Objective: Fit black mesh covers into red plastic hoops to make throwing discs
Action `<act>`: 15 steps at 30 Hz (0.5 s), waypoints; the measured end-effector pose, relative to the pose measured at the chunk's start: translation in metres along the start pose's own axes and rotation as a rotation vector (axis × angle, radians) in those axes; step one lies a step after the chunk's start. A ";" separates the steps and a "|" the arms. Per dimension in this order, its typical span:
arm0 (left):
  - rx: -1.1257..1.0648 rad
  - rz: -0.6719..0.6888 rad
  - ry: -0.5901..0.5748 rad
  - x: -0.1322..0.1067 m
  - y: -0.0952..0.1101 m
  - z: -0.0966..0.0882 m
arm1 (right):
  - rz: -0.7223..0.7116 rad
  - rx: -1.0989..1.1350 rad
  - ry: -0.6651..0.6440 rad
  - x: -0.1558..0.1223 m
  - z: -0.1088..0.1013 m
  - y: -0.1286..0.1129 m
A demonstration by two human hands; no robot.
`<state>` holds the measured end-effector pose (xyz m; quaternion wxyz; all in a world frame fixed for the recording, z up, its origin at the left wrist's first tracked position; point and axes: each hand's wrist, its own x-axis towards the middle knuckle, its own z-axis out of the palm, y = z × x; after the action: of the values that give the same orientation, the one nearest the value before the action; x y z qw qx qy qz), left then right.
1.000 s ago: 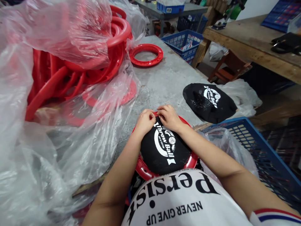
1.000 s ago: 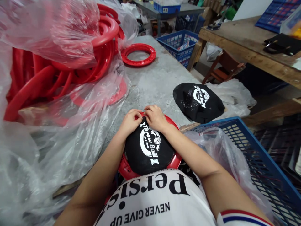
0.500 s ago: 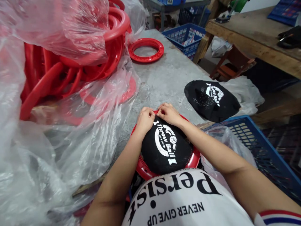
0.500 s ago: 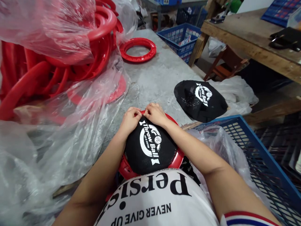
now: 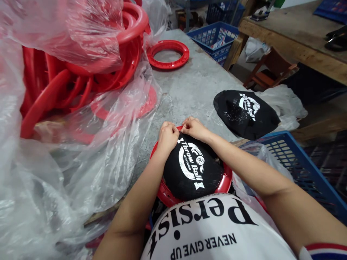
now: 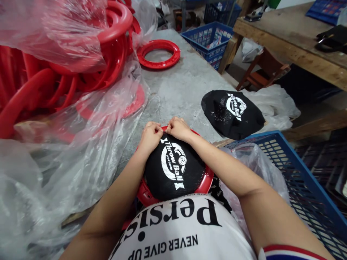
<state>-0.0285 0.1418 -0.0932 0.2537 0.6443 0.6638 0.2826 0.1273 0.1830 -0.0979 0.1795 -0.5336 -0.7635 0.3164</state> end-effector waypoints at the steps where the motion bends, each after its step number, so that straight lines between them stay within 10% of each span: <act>1: 0.000 -0.004 0.003 0.000 0.000 0.000 | 0.016 0.010 -0.003 0.001 0.000 -0.001; 15: -0.189 -0.021 -0.031 0.011 -0.009 -0.005 | -0.023 -0.138 -0.102 -0.012 -0.011 -0.005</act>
<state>-0.0389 0.1525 -0.0956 0.3267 0.6147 0.6370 0.3312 0.1351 0.1737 -0.0855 0.1066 -0.5192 -0.7977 0.2877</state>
